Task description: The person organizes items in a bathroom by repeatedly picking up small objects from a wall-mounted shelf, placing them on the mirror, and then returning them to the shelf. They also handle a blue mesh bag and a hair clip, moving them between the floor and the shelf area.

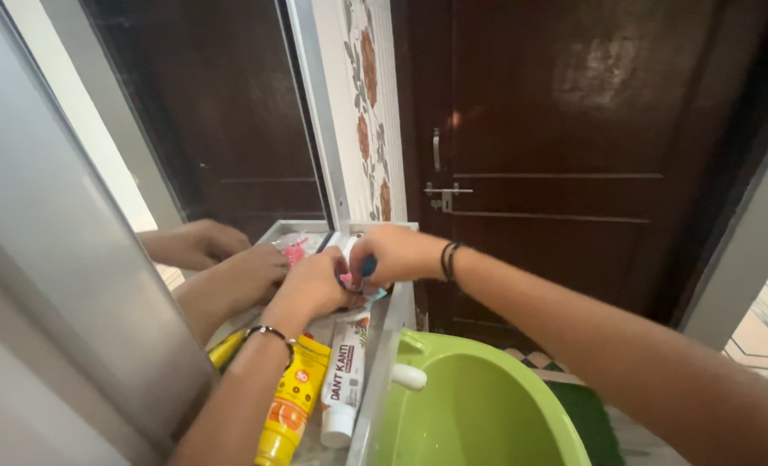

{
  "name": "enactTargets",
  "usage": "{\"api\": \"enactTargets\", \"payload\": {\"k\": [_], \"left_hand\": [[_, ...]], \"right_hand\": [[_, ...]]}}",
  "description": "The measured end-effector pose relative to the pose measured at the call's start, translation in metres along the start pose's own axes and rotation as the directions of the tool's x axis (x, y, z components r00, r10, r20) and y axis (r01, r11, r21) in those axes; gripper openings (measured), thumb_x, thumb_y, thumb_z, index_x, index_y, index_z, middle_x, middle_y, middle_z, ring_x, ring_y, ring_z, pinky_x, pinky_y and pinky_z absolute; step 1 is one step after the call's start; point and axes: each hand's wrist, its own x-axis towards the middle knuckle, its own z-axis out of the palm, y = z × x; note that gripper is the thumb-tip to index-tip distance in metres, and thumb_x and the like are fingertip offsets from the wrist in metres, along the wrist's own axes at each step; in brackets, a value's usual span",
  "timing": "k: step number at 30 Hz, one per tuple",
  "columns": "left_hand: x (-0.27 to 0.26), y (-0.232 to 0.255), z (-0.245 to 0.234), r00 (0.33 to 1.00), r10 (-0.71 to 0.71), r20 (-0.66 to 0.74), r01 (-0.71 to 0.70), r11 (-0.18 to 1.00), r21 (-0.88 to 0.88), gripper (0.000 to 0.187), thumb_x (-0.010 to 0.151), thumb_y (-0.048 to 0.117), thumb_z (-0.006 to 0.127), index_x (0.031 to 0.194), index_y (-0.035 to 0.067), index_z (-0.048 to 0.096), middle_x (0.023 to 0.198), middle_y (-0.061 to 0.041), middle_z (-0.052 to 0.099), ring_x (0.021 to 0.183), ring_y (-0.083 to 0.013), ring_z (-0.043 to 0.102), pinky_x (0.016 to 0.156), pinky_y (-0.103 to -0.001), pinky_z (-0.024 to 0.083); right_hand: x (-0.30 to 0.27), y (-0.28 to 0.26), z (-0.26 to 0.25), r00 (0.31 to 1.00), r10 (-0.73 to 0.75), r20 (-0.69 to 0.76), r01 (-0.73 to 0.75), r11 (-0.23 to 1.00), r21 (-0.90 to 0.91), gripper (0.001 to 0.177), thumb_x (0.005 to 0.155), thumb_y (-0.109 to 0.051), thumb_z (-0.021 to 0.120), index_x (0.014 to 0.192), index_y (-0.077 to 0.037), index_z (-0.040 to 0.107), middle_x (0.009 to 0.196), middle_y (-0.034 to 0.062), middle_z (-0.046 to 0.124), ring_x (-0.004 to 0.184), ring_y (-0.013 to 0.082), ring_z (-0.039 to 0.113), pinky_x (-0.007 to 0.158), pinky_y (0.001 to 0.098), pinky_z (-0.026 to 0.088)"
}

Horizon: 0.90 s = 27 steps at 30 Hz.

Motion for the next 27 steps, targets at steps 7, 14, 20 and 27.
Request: {"api": "enactTargets", "payload": {"k": [7, 14, 20, 27], "left_hand": [[0.008, 0.010, -0.028, 0.997, 0.027, -0.068, -0.036, 0.991, -0.130, 0.026, 0.065, 0.023, 0.089, 0.083, 0.006, 0.080, 0.080, -0.013, 0.078, 0.076, -0.0251, 0.078, 0.075, -0.037, 0.060], [0.027, 0.022, -0.016, 0.927, 0.009, -0.374, -0.091, 0.975, -0.201, 0.015, 0.076, 0.013, 0.079, 0.089, 0.004, 0.078, 0.087, -0.019, 0.073, 0.082, -0.0348, 0.073, 0.076, -0.044, 0.056], [0.055, 0.010, 0.016, 0.826, 0.175, -0.535, -0.182, 0.982, 0.040, 0.018, 0.081, -0.001, 0.062, 0.092, 0.002, 0.076, 0.098, -0.025, 0.070, 0.096, -0.0423, 0.068, 0.087, -0.049, 0.054], [0.063, -0.008, 0.026, 0.948, 0.179, -0.263, -0.130, 0.973, 0.193, 0.016, 0.081, 0.005, 0.063, 0.094, 0.005, 0.072, 0.096, -0.022, 0.072, 0.097, -0.0410, 0.069, 0.087, -0.050, 0.054]], "right_hand": [[0.025, 0.025, -0.035, 0.998, 0.016, 0.067, -0.032, 0.967, 0.252, 0.021, 0.070, -0.005, 0.079, 0.091, -0.009, 0.079, 0.083, 0.0044, 0.078, 0.077, 0.0121, 0.076, 0.071, 0.0276, 0.059], [0.050, 0.055, -0.045, 0.990, -0.011, -0.141, 0.028, 0.992, 0.119, 0.014, 0.077, -0.006, 0.075, 0.090, -0.006, 0.073, 0.084, 0.0068, 0.070, 0.081, 0.0197, 0.069, 0.073, 0.0337, 0.055], [0.064, 0.062, -0.007, 0.891, -0.158, -0.426, 0.127, 0.987, -0.100, 0.013, 0.079, -0.001, 0.065, 0.088, -0.007, 0.070, 0.094, 0.0137, 0.070, 0.094, 0.0325, 0.069, 0.085, 0.0399, 0.055], [0.077, 0.082, 0.014, 0.895, -0.211, -0.392, 0.127, 0.965, -0.231, 0.016, 0.077, 0.004, 0.063, 0.090, -0.004, 0.069, 0.101, 0.0161, 0.068, 0.099, 0.0382, 0.066, 0.087, 0.0431, 0.053]]}}
